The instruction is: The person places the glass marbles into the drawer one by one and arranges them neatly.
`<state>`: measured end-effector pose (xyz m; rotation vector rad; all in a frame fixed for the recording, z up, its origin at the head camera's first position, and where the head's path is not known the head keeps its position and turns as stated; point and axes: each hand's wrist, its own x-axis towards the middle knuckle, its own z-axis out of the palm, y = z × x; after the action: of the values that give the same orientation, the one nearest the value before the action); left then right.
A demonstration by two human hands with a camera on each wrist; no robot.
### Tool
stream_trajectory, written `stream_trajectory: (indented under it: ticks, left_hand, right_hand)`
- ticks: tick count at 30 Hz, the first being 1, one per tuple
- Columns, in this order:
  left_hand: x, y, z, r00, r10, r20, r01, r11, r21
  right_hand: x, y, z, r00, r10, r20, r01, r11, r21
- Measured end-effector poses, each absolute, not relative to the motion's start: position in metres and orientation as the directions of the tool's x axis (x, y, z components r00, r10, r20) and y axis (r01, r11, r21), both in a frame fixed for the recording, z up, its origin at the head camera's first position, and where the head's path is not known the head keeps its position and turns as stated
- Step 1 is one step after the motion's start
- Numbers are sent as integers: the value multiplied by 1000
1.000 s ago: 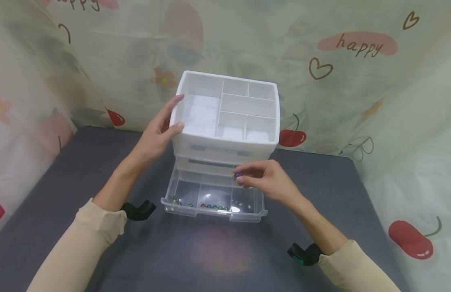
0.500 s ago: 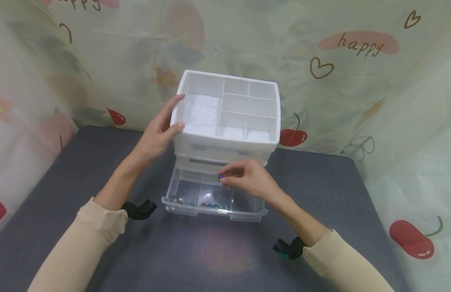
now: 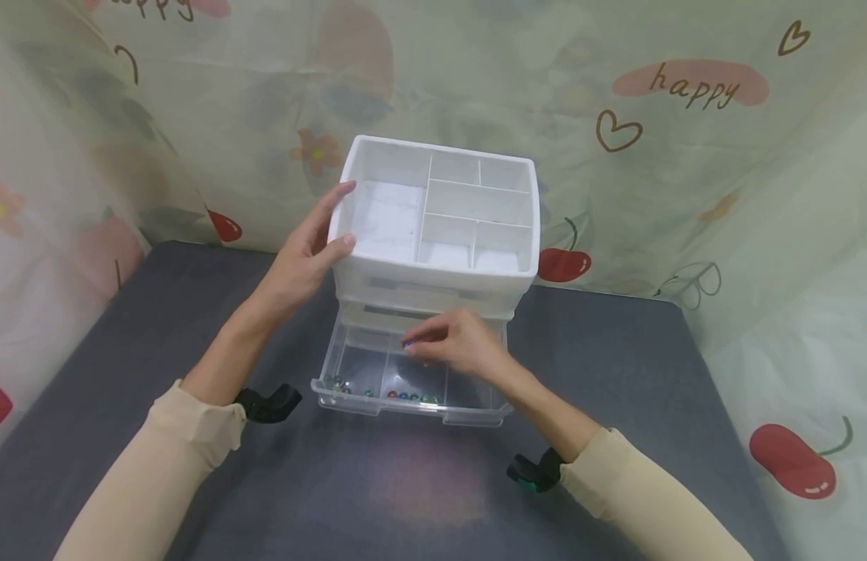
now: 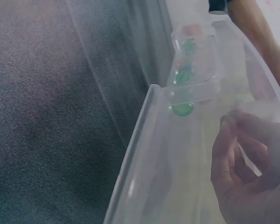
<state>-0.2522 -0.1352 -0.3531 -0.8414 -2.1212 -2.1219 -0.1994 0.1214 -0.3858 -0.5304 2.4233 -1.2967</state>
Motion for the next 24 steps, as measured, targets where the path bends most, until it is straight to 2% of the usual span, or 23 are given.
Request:
stream_trajectory:
  ticks: [4,17,24]
  left_hand:
    - [-252,-135,-353,-853,354,382,382,-74,921]
    - [-252,-136,-353,-852,355,384,384,-74,920]
    - [-253,-135,-354,-845,359,396,395,-80,915]
  right_hand:
    - [-200,117,-388,-865,-472,-169,-139,549,-824]
    - [-204,112,-397,-828,-495,-263,-59,544,-837]
    - [-203,111,-397,-826,-494,-272,-66,564,-823]
